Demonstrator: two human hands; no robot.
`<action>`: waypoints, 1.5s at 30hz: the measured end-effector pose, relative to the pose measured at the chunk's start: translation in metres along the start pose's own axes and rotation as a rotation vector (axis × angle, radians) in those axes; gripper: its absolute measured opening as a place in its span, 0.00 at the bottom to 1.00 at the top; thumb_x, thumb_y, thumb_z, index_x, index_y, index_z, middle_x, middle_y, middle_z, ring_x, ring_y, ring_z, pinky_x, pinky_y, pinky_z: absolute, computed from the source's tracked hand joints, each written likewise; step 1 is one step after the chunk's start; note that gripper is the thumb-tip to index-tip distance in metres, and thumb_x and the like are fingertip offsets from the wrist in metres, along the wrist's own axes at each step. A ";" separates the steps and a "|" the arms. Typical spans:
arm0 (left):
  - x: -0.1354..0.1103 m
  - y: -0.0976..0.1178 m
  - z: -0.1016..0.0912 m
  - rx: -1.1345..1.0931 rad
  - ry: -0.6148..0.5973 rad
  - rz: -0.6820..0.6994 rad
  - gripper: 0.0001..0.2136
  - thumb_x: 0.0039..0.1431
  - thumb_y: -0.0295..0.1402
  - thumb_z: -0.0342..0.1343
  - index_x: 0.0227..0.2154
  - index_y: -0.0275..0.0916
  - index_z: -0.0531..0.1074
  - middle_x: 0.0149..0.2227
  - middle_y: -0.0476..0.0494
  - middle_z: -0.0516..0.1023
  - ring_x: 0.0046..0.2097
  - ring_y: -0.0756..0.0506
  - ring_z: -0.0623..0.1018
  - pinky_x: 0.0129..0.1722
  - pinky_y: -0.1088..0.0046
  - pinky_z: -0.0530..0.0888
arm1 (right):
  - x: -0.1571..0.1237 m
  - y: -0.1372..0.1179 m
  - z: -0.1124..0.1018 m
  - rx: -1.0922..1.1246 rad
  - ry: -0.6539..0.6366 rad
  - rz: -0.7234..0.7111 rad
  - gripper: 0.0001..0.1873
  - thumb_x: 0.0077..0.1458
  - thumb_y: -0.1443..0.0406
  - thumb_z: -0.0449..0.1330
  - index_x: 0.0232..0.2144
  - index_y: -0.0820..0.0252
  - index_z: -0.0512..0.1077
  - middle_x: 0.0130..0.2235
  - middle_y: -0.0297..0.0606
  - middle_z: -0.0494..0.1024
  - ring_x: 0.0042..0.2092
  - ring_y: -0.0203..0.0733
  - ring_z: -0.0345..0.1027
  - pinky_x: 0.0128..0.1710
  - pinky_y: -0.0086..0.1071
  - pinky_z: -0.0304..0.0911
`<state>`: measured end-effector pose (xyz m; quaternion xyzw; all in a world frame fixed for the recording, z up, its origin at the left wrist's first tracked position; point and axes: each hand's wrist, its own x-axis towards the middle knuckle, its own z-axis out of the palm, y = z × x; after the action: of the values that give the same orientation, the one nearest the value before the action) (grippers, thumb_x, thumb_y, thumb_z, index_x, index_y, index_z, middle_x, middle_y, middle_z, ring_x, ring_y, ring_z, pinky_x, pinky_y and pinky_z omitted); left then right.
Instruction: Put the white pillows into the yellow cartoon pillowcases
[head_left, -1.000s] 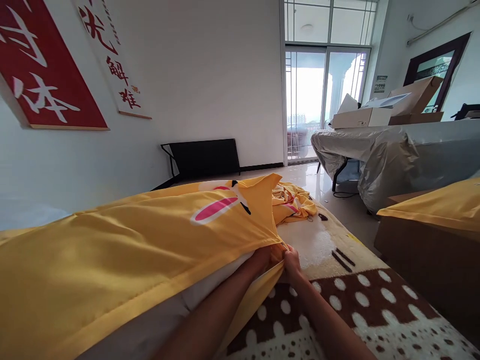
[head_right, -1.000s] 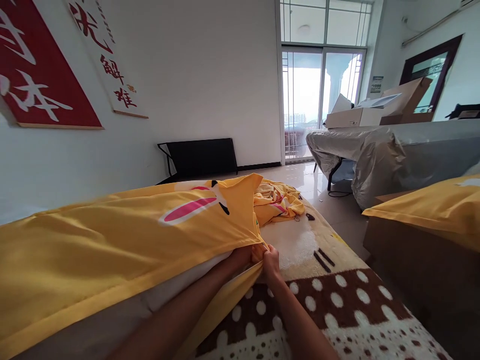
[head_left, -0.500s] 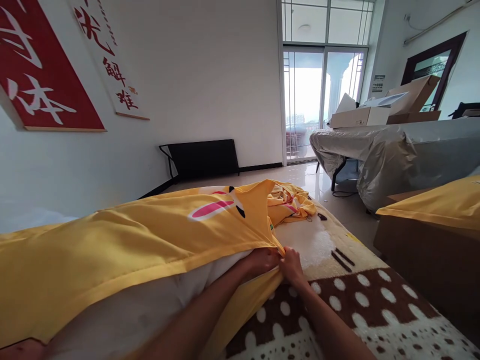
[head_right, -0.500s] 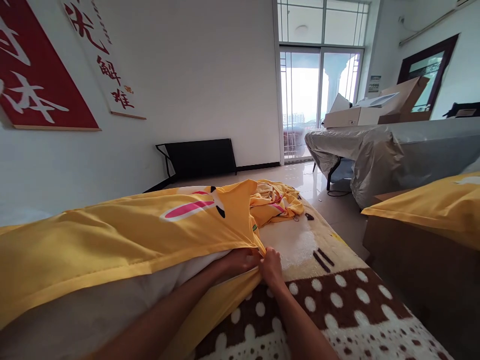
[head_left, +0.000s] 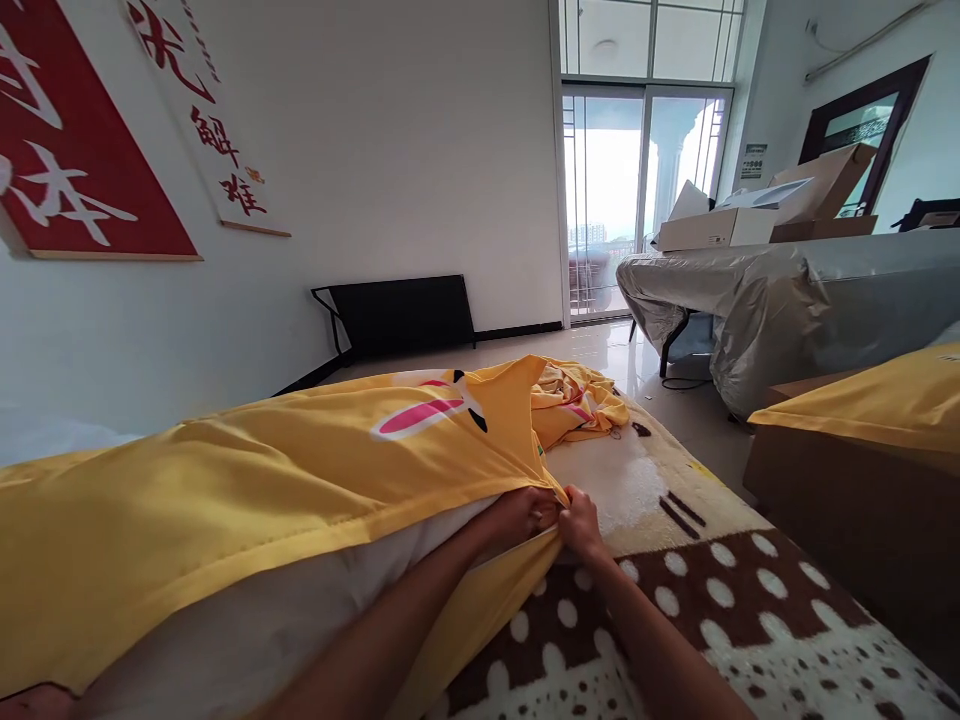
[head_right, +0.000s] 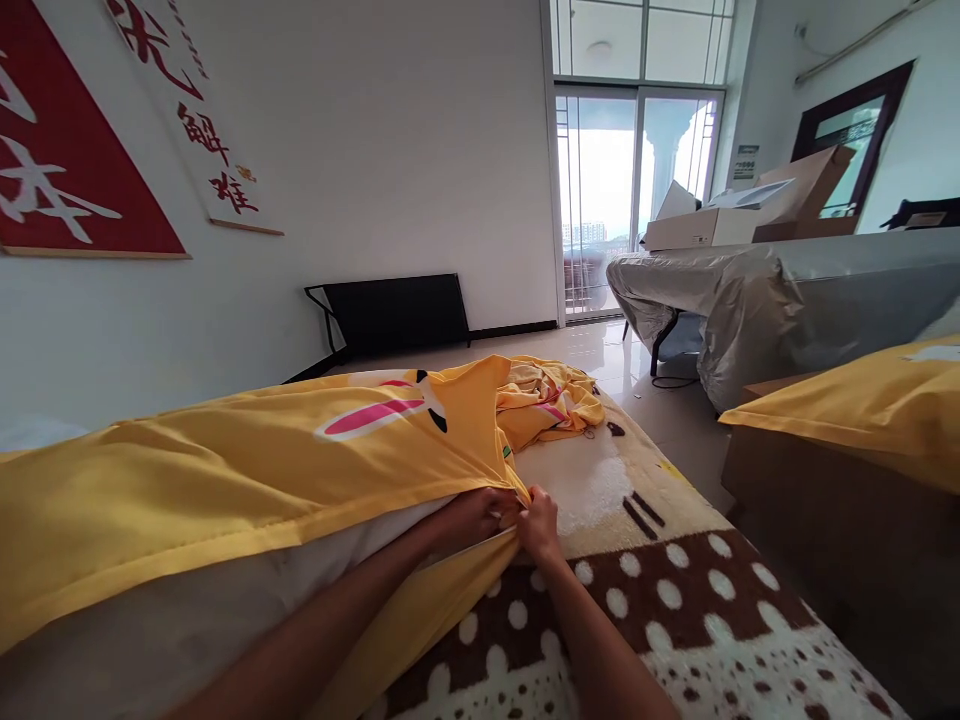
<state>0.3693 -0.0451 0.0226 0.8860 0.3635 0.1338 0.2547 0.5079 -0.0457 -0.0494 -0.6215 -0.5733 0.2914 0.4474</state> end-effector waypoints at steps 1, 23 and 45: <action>-0.001 0.001 -0.002 -0.012 0.016 0.004 0.07 0.56 0.24 0.51 0.35 0.35 0.73 0.35 0.47 0.77 0.38 0.47 0.75 0.42 0.67 0.72 | 0.001 0.000 0.001 0.026 0.001 0.008 0.10 0.36 0.77 0.49 0.21 0.59 0.65 0.23 0.34 0.71 0.27 0.36 0.59 0.26 0.26 0.48; 0.010 0.004 0.012 0.175 0.316 -0.190 0.10 0.60 0.38 0.54 0.34 0.35 0.71 0.38 0.45 0.74 0.40 0.46 0.74 0.42 0.63 0.71 | -0.024 -0.041 -0.004 0.227 0.123 -0.121 0.13 0.36 0.70 0.47 0.27 0.58 0.66 0.26 0.36 0.72 0.30 0.40 0.62 0.31 0.29 0.53; 0.006 -0.008 0.021 0.110 0.280 -0.223 0.10 0.53 0.27 0.47 0.34 0.38 0.73 0.41 0.38 0.76 0.47 0.39 0.71 0.52 0.59 0.63 | -0.028 -0.056 -0.004 0.270 0.057 -0.136 0.09 0.44 0.62 0.51 0.22 0.60 0.69 0.23 0.36 0.73 0.27 0.38 0.61 0.29 0.29 0.54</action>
<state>0.3772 -0.0435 0.0012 0.8257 0.4979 0.2068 0.1661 0.4812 -0.0772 -0.0019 -0.5233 -0.5569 0.3171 0.5617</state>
